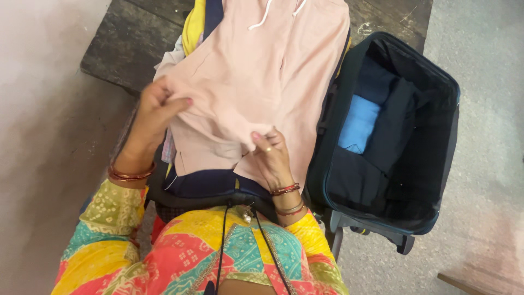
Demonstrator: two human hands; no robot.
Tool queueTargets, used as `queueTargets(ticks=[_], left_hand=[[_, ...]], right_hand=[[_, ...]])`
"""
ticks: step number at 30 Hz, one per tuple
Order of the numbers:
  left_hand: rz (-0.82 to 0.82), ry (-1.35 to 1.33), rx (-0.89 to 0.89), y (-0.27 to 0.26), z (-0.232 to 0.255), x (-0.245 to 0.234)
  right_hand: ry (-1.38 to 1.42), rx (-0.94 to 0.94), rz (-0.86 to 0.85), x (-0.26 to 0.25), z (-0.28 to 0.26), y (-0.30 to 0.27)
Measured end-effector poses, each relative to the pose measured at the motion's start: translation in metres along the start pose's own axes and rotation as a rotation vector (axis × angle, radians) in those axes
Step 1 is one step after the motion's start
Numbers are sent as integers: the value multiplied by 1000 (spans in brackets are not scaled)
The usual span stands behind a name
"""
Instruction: The person folds a pair of dark blue trousers and a pair of light pink sweatpants on a wooden surface. They smooth the fabric, align the legs, and fold the garments into compact rectangles before placing them into an open suitcase.
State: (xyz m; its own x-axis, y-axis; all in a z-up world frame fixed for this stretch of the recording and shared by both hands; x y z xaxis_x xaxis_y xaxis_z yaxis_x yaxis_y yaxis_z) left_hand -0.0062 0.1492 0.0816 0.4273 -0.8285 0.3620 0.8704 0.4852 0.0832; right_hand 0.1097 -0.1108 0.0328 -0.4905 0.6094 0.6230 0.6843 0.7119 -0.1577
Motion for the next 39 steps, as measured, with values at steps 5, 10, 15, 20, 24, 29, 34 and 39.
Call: queueTargets(ticks=[5, 10, 15, 20, 24, 29, 34, 39], left_hand=[[-17, -30, -59, -6, -14, -13], [-167, -95, -184, -12, -1, -3], [-281, -7, -139, -9, 19, -8], [-142, 11, -83, -1, 19, 2], [-221, -33, 97, 8, 58, 19], [-240, 54, 96, -8, 92, 30], [-196, 276, -252, -37, 46, -4], [-370, 1371, -298, -67, -18, -26]], right_hand=[[70, -128, -61, -14, 5, -2], [-185, -23, -112, -13, 8, -16], [-191, -29, -6, 6, -18, -13], [-562, -173, -41, 35, -37, -7], [-689, -300, 200, 49, -84, -2], [-553, -376, 42, 52, -96, -21], [-590, -18, -108, 16, -39, -52], [-881, 304, -279, 5, -2, -69]])
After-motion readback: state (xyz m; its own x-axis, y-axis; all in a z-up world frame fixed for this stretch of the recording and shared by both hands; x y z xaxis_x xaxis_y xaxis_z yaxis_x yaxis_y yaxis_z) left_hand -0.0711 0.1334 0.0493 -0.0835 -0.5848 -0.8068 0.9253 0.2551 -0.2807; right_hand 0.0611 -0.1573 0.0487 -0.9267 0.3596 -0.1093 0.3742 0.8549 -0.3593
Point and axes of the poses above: each hand's wrist, its own y-axis towards the middle knuckle, its own x-axis out of the palm, z = x × y, the point moved 1 cm from there along y, towards the middle knuckle, and after that the axes turned 1 degree about z, right-handed, at the moved point
